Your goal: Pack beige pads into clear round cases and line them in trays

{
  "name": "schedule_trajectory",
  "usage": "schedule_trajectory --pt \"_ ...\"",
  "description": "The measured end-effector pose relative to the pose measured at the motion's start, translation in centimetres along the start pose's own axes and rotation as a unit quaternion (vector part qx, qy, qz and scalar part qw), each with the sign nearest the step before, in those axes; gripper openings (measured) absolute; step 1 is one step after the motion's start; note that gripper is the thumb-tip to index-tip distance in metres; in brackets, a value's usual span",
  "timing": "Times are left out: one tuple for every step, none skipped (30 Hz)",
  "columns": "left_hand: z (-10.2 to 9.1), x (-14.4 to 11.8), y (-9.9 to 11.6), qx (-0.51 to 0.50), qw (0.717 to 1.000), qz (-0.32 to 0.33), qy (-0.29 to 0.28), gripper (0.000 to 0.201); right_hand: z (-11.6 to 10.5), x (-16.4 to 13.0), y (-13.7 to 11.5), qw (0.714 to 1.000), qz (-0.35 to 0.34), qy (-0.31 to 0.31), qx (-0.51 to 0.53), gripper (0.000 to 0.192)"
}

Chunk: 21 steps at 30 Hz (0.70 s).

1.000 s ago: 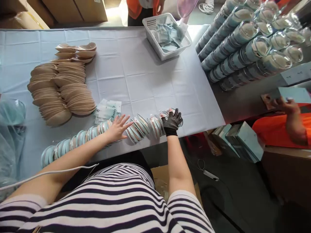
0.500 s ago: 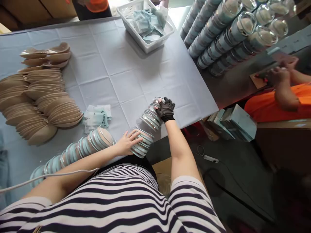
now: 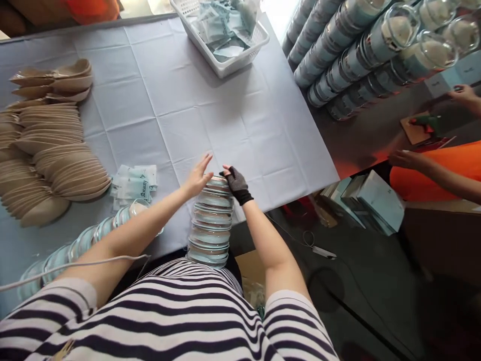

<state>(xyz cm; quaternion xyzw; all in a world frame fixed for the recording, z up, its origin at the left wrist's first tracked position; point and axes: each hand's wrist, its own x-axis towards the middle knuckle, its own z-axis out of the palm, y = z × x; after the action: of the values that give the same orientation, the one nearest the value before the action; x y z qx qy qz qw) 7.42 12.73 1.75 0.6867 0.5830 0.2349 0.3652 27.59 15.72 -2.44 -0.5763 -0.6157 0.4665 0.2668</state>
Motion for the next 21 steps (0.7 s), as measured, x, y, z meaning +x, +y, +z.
schedule_trajectory --pt "0.3 2.1 0.3 0.006 0.998 -0.032 -0.053 0.058 -1.2 0.7 0.9 0.998 0.045 0.005 0.05 0.046" --pt "0.7 3.7 0.6 0.018 0.992 -0.058 -0.109 0.053 -2.5 1.3 1.9 0.992 0.099 0.004 0.08 0.043" --pt "1.1 4.6 0.8 0.029 0.984 -0.076 -0.157 0.048 -3.6 1.5 2.9 0.983 0.158 -0.011 0.095 0.04" --pt "1.5 5.0 1.0 0.039 0.977 -0.087 -0.191 0.045 -4.5 1.6 3.9 0.97 0.214 -0.047 0.1 0.039" --pt "1.7 5.0 1.1 0.045 0.973 -0.092 -0.205 0.043 -5.1 1.4 4.7 0.955 0.259 -0.104 0.103 0.038" --pt "1.9 4.8 1.1 0.048 0.973 -0.095 -0.206 0.043 -5.4 1.2 5.4 0.938 0.285 -0.167 0.105 0.038" --pt "1.9 4.5 1.1 0.047 0.973 -0.099 -0.202 0.043 -5.4 0.9 5.8 0.923 0.293 -0.223 0.108 0.036" --pt "1.9 4.2 1.0 0.042 0.974 -0.105 -0.198 0.043 -5.2 0.7 6.1 0.915 0.288 -0.262 0.11 0.032" --pt "1.8 3.9 0.8 0.037 0.973 -0.112 -0.197 0.043 -4.8 0.6 6.2 0.911 0.279 -0.285 0.104 0.026" --pt "1.7 3.8 0.7 0.029 0.972 -0.12 -0.198 0.044 -4.4 0.7 6.1 0.91 0.273 -0.297 0.091 0.018" --pt "1.5 3.7 0.6 0.019 0.971 -0.127 -0.202 0.044 -4.1 0.8 6.1 0.91 0.271 -0.305 0.077 0.009" --pt "1.4 3.8 0.4 0.008 0.969 -0.134 -0.205 0.044 -3.9 1.0 6.0 0.907 0.273 -0.314 0.067 0.002" --pt "1.3 3.8 0.3 -0.002 0.968 -0.139 -0.209 0.045 -3.9 1.3 6.0 0.902 0.277 -0.325 0.065 0.005" --pt "1.3 3.9 0.2 -0.008 0.967 -0.142 -0.212 0.045 -3.9 1.4 6.0 0.897 0.281 -0.333 0.073 0.009" --pt "1.2 3.9 0.1 -0.012 0.966 -0.143 -0.213 0.046 -4.0 1.5 6.0 0.893 0.284 -0.339 0.09 0.011" --pt "1.2 3.9 0.1 -0.013 0.967 -0.142 -0.213 0.046 -4.1 1.6 6.0 0.889 0.284 -0.342 0.109 0.014" --pt "1.2 3.9 0.0 -0.013 0.967 -0.14 -0.212 0.046 -4.2 1.6 6.1 0.888 0.282 -0.341 0.123 0.017" --pt "1.2 3.9 0.0 -0.013 0.968 -0.139 -0.21 0.046 -4.2 1.5 6.1 0.89 0.28 -0.337 0.13 0.018" --pt "1.2 3.8 -0.1 -0.014 0.968 -0.141 -0.207 0.046 -4.2 1.5 6.1 0.893 0.277 -0.33 0.131 0.018" --pt "1.2 3.7 -0.1 -0.016 0.968 -0.145 -0.206 0.047 -4.1 1.4 6.1 0.896 0.276 -0.322 0.131 0.017" --pt "1.1 3.7 -0.1 -0.021 0.967 -0.15 -0.206 0.047 -4.0 1.3 6.2 0.899 0.272 -0.316 0.131 0.016"
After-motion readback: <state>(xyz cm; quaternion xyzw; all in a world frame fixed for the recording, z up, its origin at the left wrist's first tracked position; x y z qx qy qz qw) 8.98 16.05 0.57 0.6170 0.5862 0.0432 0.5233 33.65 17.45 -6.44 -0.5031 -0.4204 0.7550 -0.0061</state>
